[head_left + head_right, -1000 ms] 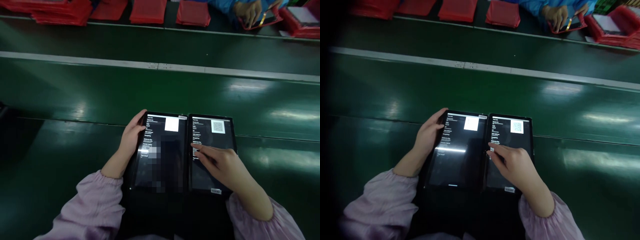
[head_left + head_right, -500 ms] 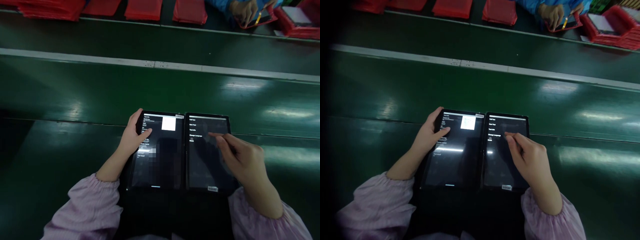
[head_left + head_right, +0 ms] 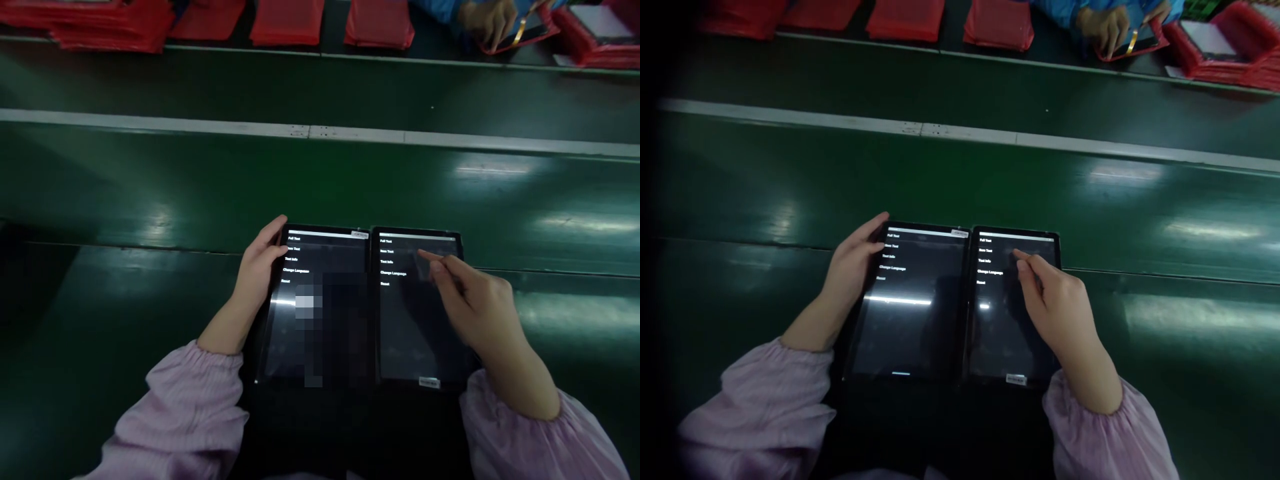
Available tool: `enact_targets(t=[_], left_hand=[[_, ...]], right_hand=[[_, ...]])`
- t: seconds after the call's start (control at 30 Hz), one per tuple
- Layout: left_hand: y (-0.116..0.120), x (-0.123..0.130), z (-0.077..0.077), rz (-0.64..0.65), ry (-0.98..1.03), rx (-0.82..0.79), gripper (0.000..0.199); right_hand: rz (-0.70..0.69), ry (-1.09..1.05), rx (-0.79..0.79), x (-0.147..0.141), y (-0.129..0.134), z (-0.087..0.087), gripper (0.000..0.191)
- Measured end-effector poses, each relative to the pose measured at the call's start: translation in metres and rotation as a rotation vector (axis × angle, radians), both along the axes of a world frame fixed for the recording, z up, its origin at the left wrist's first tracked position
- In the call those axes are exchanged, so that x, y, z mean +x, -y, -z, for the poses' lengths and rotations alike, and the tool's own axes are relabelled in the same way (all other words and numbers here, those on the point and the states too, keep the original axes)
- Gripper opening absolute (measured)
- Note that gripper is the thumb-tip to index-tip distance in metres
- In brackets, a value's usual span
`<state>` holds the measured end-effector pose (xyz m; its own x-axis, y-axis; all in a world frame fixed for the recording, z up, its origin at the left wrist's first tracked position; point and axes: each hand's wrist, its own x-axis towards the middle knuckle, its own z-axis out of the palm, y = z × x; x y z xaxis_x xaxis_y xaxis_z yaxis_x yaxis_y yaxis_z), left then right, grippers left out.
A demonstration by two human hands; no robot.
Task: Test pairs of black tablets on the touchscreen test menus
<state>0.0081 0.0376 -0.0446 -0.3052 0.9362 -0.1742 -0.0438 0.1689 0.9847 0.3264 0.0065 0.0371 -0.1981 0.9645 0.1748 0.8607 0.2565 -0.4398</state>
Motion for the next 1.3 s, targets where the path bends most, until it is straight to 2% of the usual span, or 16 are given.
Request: enact_targets(t=[0.17, 0.3, 0.5, 0.67, 0.8, 0.93, 1.07, 1.17, 1.23, 1.3], left_hand=[[0.0, 0.0, -0.001, 0.034, -0.085, -0.024, 0.054], [0.0, 0.001, -0.002, 0.026, -0.084, -0.069, 0.056], [0.001, 0.006, -0.005, -0.032, 0.066, -0.027, 0.047], [0.016, 0.006, -0.001, -0.06, 0.126, 0.066, 0.043], [0.029, 0.003, 0.001, -0.049, 0.179, 0.049, 0.043], [0.032, 0.0, 0.003, -0.002, 0.145, 0.028, 0.049], [0.03, -0.003, 0.006, 0.053, 0.073, 0.005, 0.058], [0.029, -0.005, 0.008, 0.074, 0.025, 0.027, 0.064], [0.032, -0.006, 0.008, 0.05, 0.058, 0.06, 0.062], [0.043, -0.006, 0.007, -0.007, 0.124, 0.072, 0.057]], right_hand=[[0.028, -0.011, 0.082, 0.0, 0.005, -0.012, 0.048], [0.011, -0.026, 0.028, 0.002, 0.009, -0.016, 0.047], [-0.111, -0.068, -0.072, 0.001, 0.015, -0.023, 0.051], [-0.173, -0.078, -0.104, -0.002, 0.015, -0.019, 0.042], [-0.192, -0.037, -0.103, 0.001, 0.015, -0.011, 0.036], [-0.192, -0.055, -0.013, 0.003, 0.021, -0.017, 0.038], [-0.115, -0.037, 0.052, 0.005, 0.023, -0.032, 0.046], [0.019, -0.053, 0.059, 0.012, 0.023, -0.039, 0.049], [0.126, -0.073, 0.003, 0.023, 0.026, -0.037, 0.048], [0.259, -0.085, -0.029, 0.037, 0.034, -0.027, 0.053]])
